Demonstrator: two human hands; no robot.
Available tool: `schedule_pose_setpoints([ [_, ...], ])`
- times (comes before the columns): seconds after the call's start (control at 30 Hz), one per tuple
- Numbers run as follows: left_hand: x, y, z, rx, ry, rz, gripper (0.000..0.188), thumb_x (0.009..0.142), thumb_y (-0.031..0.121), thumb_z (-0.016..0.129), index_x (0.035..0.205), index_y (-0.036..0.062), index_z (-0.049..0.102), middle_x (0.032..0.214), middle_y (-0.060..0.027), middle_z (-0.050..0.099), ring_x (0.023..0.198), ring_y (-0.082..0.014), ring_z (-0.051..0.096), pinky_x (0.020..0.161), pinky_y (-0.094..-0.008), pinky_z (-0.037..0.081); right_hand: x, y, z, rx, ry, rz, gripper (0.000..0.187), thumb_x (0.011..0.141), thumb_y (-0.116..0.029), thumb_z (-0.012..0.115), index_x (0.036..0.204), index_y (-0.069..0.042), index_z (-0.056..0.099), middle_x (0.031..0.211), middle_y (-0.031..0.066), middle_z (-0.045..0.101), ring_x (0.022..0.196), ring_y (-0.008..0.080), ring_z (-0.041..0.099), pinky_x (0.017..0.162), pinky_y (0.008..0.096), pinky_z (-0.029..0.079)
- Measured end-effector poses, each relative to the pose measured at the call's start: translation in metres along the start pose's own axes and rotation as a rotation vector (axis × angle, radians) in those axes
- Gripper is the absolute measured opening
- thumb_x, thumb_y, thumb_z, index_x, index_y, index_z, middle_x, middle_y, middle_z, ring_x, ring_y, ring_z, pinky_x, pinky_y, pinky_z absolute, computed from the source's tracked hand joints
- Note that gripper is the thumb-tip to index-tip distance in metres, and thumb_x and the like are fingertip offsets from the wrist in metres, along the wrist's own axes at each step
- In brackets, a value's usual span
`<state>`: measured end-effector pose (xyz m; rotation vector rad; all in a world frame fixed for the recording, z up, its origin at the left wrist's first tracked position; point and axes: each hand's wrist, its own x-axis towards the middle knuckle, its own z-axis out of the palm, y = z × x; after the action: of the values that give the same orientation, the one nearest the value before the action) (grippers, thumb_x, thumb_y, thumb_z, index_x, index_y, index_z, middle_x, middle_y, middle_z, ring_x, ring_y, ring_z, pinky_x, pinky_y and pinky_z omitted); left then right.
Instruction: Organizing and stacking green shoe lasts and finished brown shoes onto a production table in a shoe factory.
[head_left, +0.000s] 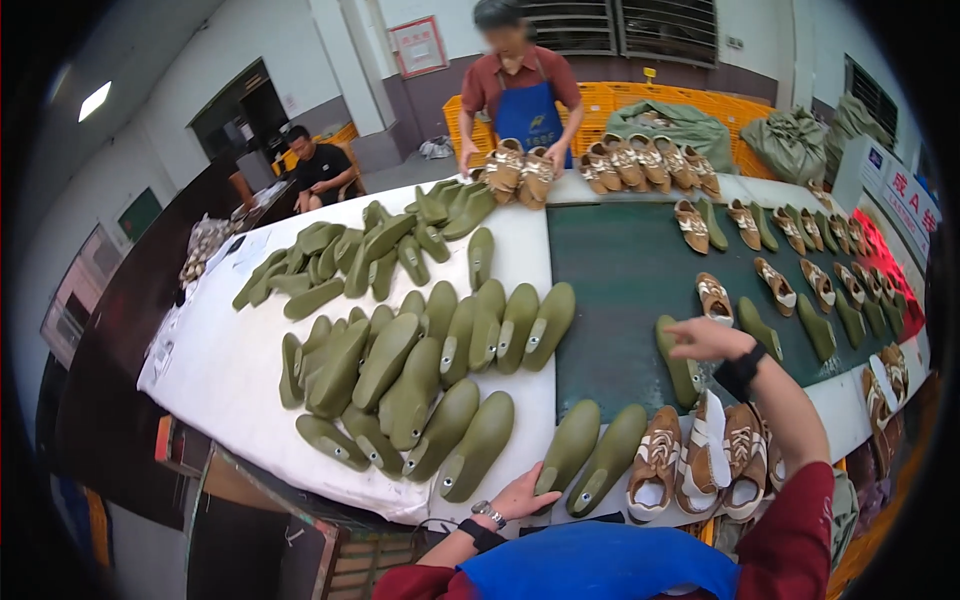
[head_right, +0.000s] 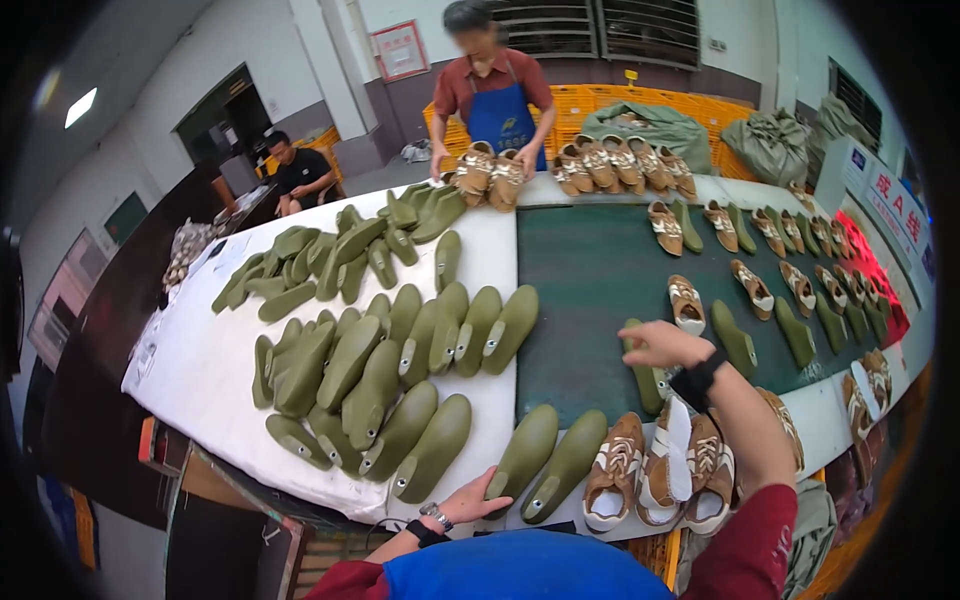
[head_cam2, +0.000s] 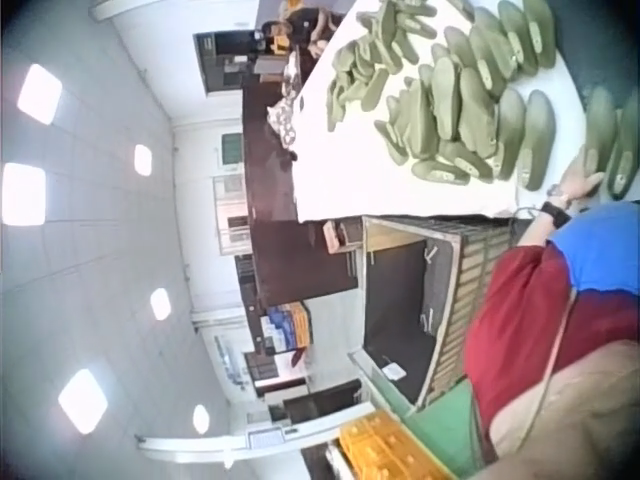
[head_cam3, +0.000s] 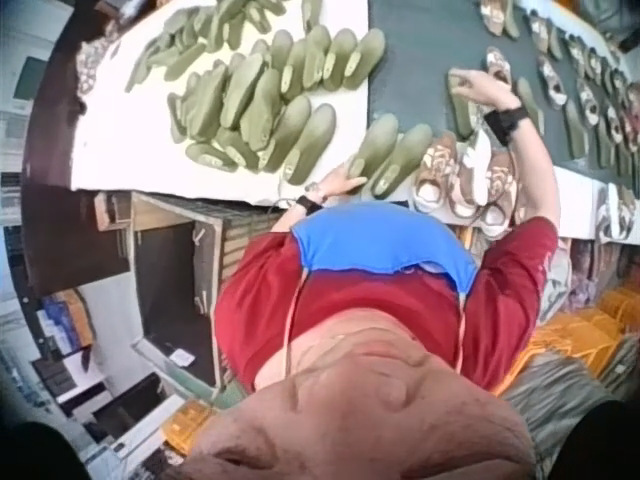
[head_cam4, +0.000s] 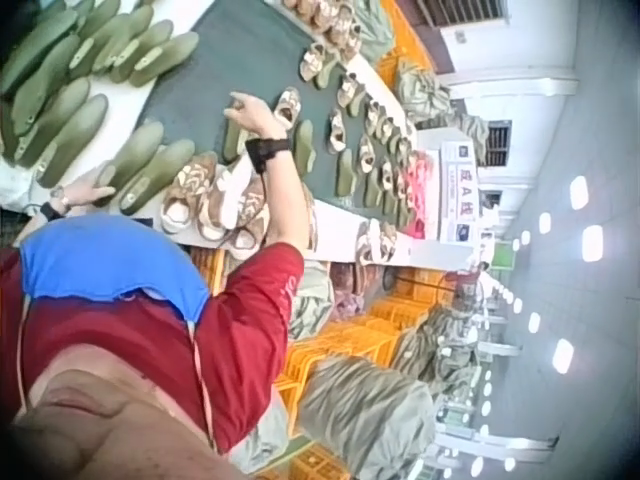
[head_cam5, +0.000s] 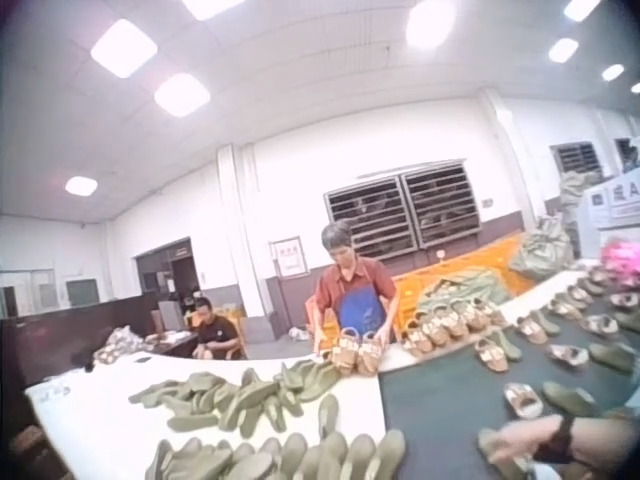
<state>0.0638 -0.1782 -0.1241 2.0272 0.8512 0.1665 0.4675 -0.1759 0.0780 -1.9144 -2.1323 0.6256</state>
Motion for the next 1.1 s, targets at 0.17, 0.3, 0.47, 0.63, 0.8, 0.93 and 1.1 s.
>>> schedule_pose_setpoints([
  [0.17, -0.020, 0.007, -0.058, 0.183, 0.442, 0.298, 0.056, 0.077, 0.034, 0.064, 0.117, -0.0009, 0.048, 0.114, -0.0207, 0.053, 0.104, -0.0340, 0.051, 0.089, -0.0373, 0.041, -0.071, -0.083, 0.012, 0.150, -0.266, -0.212, 0.047, 0.082, -0.028, 0.060, 0.121, -0.006, 0.048, 0.094, 0.0158, 0.063, 0.082, 0.0259, 0.062, 0.072, 0.0344, 0.048],
  [0.3, -0.052, -0.024, -0.094, 0.470, 0.548, 0.098, 0.053, 0.074, 0.024, 0.065, 0.118, 0.0030, 0.047, 0.110, -0.0188, 0.053, 0.102, -0.0338, 0.051, 0.087, -0.0373, 0.042, -0.125, -0.114, 0.064, 0.060, -0.560, -0.028, 0.050, 0.081, -0.034, 0.060, 0.122, -0.007, 0.048, 0.095, 0.0191, 0.061, 0.084, 0.0334, 0.060, 0.073, 0.0367, 0.048],
  [0.47, -0.068, -0.065, -0.082, 0.193, 0.457, 0.022, 0.058, 0.074, 0.015, 0.062, 0.126, 0.0068, 0.036, 0.110, -0.0205, 0.051, 0.103, -0.0365, 0.048, 0.088, -0.0395, 0.041, -0.151, -0.146, 0.138, 0.214, -0.136, 0.031, 0.046, 0.077, -0.026, 0.064, 0.115, -0.004, 0.052, 0.094, 0.0182, 0.060, 0.080, 0.0312, 0.060, 0.073, 0.0338, 0.048],
  [0.63, -0.040, -0.065, -0.045, 0.011, 0.466, 0.117, 0.069, 0.073, 0.014, 0.063, 0.129, 0.0013, 0.026, 0.116, -0.0265, 0.040, 0.109, -0.0413, 0.041, 0.093, -0.0411, 0.037, -0.122, -0.164, 0.197, 0.293, 0.219, 0.211, 0.045, 0.076, -0.024, 0.064, 0.115, -0.005, 0.052, 0.085, 0.0165, 0.058, 0.072, 0.0294, 0.058, 0.064, 0.0354, 0.048],
  [0.8, -0.046, -0.045, -0.050, -0.027, 0.197, 0.043, 0.088, 0.074, 0.036, 0.067, 0.135, -0.0012, 0.016, 0.124, -0.0247, 0.036, 0.116, -0.0374, 0.038, 0.097, -0.0390, 0.034, -0.071, -0.156, 0.231, 0.144, 0.133, 0.016, 0.046, 0.079, -0.029, 0.059, 0.119, -0.010, 0.049, 0.085, 0.0170, 0.057, 0.077, 0.0334, 0.058, 0.066, 0.0393, 0.047],
  [0.93, -0.036, -0.027, -0.094, 0.041, -0.072, 0.107, 0.087, 0.077, 0.037, 0.064, 0.137, 0.0004, 0.012, 0.135, -0.0249, 0.028, 0.127, -0.0331, 0.029, 0.101, -0.0382, 0.030, -0.051, -0.155, 0.196, 0.168, 0.046, -0.013, 0.051, 0.083, -0.030, 0.055, 0.127, -0.009, 0.041, 0.093, 0.0171, 0.058, 0.082, 0.0306, 0.059, 0.071, 0.0370, 0.047],
  [1.1, 0.018, 0.046, -0.205, -0.576, 0.003, 0.214, 0.083, 0.084, 0.030, 0.059, 0.140, 0.0098, 0.002, 0.139, -0.0214, 0.024, 0.129, -0.0306, 0.025, 0.102, -0.0397, 0.028, 0.028, -0.131, 0.105, 0.809, 0.214, -0.011, 0.065, 0.085, -0.037, 0.055, 0.135, -0.005, 0.028, 0.101, 0.0084, 0.055, 0.082, 0.0143, 0.055, 0.075, 0.0283, 0.046],
])
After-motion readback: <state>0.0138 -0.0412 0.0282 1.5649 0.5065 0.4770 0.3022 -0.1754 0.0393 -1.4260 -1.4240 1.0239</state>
